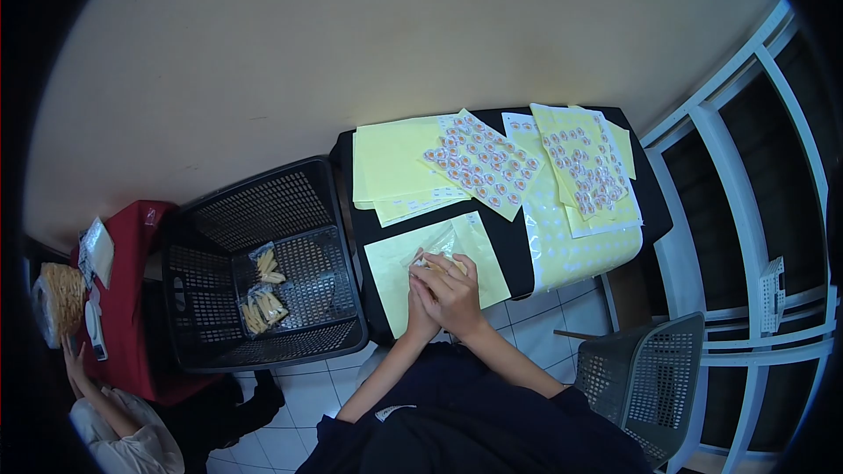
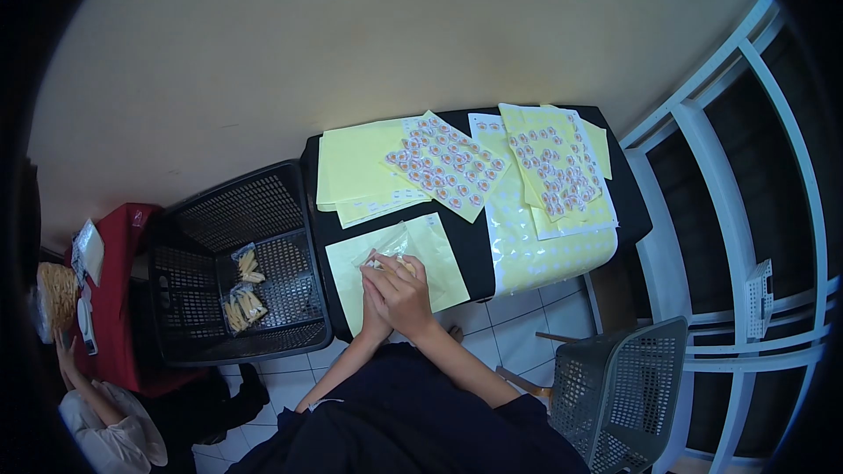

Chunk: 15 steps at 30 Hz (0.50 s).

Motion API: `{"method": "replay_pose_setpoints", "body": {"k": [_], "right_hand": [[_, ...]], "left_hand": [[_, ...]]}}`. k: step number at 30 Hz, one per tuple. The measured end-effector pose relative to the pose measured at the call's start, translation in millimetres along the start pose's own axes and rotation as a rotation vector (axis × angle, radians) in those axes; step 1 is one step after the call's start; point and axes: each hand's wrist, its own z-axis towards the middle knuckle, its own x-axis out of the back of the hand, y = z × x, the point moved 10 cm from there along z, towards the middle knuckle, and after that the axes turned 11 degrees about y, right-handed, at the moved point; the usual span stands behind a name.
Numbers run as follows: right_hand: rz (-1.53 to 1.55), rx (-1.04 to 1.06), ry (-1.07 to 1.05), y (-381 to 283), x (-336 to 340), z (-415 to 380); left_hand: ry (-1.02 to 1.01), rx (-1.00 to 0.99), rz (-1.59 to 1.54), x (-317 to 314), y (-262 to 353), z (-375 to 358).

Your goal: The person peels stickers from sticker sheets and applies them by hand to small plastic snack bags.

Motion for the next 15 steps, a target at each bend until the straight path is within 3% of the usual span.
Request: {"method": "replay_pose_setpoints", "body": {"k": [5, 10, 15], "right_hand": [[0.042, 0.044, -0.039, -2.5, -1.1, -2.7], [-0.060, -0.114, 0.035, 12.6, 10.3, 2.4], [-0.025, -0.121, 0.030, 21.4, 18.7, 6.0]], "left_hand": [[-0.037, -0.025, 0.059, -3.8, 9.8, -4.1], [-0.068, -0.051, 0.124, -6.3, 19.9, -4.0], [-0.062, -0.088, 0.142, -9.1, 29.8, -3.7]]}}
